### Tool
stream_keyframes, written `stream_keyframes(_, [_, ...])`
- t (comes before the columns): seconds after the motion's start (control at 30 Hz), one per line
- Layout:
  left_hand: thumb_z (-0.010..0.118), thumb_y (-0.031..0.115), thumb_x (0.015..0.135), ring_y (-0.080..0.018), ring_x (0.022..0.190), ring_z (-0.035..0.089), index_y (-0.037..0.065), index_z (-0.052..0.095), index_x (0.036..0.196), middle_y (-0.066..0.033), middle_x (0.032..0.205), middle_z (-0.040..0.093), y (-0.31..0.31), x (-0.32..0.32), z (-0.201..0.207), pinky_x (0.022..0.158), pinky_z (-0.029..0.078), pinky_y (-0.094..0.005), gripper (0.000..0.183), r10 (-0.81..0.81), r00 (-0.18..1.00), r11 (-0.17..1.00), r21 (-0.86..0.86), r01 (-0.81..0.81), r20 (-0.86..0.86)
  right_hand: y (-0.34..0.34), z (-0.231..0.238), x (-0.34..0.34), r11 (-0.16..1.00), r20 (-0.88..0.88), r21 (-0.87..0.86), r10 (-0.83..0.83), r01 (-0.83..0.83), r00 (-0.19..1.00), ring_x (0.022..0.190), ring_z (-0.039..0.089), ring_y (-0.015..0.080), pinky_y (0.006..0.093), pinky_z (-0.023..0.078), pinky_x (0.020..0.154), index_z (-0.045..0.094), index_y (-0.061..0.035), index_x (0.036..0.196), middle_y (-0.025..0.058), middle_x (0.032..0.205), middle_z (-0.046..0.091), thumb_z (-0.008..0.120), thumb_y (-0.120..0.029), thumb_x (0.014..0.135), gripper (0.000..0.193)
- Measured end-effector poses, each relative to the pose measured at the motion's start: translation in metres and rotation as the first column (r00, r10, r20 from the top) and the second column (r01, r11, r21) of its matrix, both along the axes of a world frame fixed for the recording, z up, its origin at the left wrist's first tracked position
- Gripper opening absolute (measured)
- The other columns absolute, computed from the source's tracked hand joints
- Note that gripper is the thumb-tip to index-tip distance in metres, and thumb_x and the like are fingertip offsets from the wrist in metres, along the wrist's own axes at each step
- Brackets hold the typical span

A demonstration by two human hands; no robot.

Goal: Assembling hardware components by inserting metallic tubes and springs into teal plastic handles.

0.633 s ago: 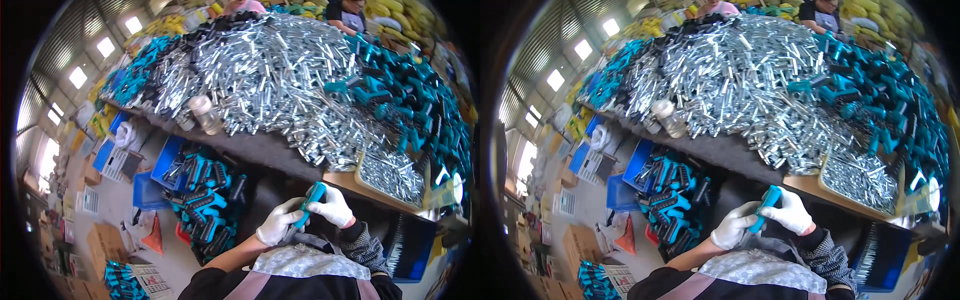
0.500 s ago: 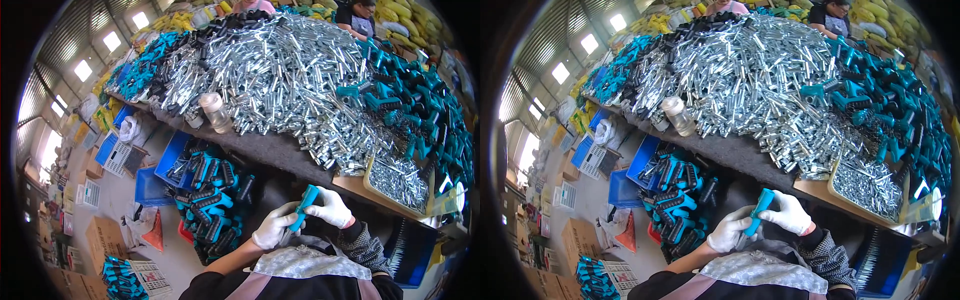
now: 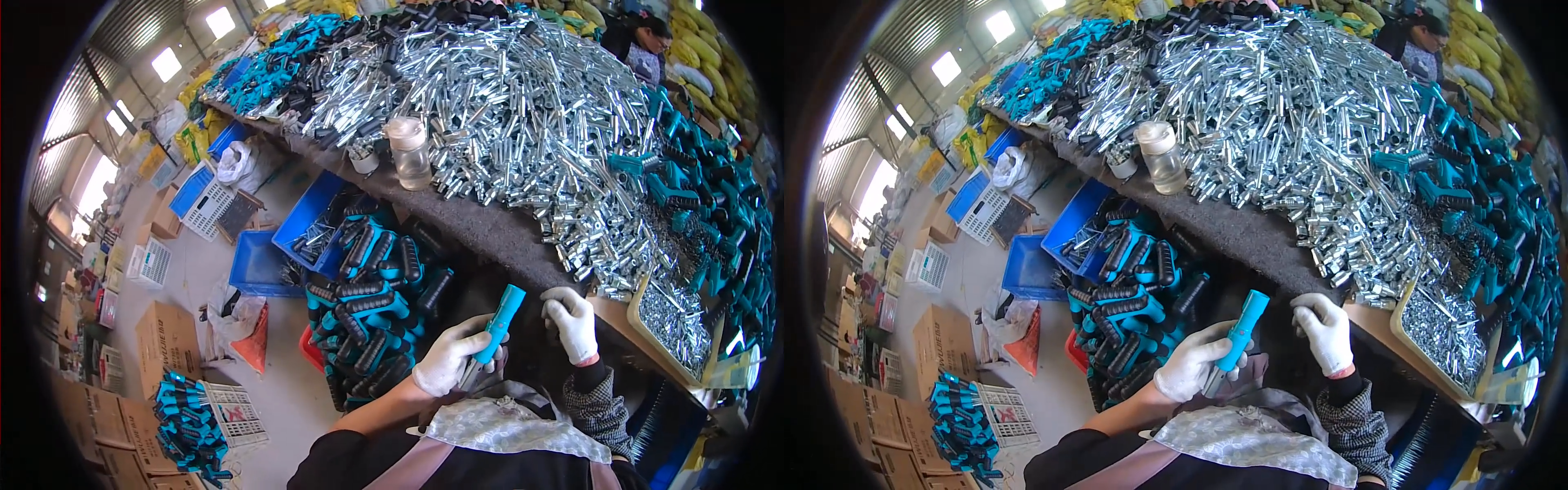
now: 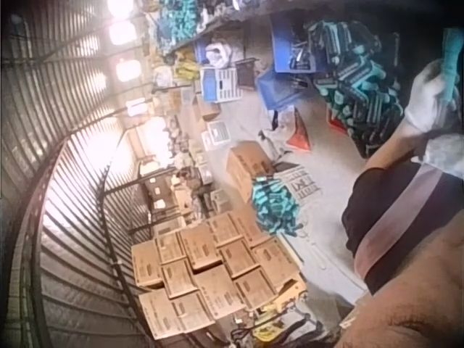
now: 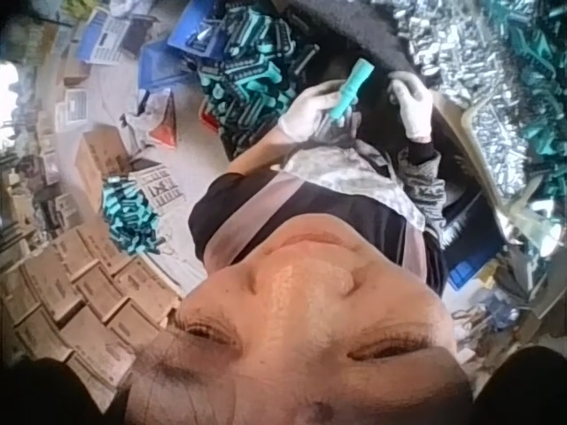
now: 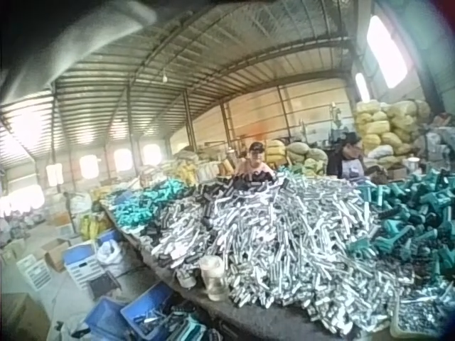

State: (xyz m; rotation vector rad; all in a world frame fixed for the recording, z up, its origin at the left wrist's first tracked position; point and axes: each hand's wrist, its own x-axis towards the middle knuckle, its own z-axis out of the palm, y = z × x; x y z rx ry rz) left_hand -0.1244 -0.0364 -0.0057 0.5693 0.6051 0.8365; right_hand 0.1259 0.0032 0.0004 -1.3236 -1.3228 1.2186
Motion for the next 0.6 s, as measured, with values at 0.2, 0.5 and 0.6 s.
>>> stream_keyframes(0.2, [0.062,0.022,0.098,-0.0185,0.096,0.063,-0.006,0.039,0.146,-0.0140,0.118,0.061,-0.002,-0.003,-0.006,0.077,0.056,-0.0312,0.060,0.018,1.000,0.999,0.044,-0.017,-0.025,-0.014,-0.015,-0.031,0.951,-0.069,-0.068,0.296,-0.301,0.953,0.088,0.062,0.0111,0.0275,0.052,0.080,0.065,0.0023,0.112,0.0049,0.096,0.069,0.064,-0.016,0.097,0.024])
stream_keyframes(0.5, [0.063,0.022,0.097,-0.0193,0.095,0.064,-0.004,0.038,0.147,-0.0148,0.118,0.061,0.001,-0.036,-0.009,0.077,0.056,-0.0309,0.062,0.153,0.988,0.988,0.012,-0.153,0.003,0.006,-0.021,-0.059,0.925,0.134,-0.076,0.380,-0.373,0.915,0.086,0.065,0.0152,0.0298,0.052,0.079,0.066,0.0018,0.109,0.0100,0.094,0.070,0.066,-0.017,0.093,0.025])
stream_keyframes(0.6, [0.064,0.023,0.096,-0.0193,0.096,0.063,-0.004,0.039,0.146,-0.0140,0.119,0.060,0.004,-0.048,-0.008,0.077,0.056,-0.0308,0.063,0.178,0.983,0.984,0.002,-0.178,0.038,0.039,0.005,-0.069,0.959,0.177,0.059,0.263,-0.277,0.948,0.082,0.065,0.0145,0.0300,0.053,0.075,0.068,0.0021,0.103,0.0092,0.092,0.069,0.063,-0.009,0.090,0.017])
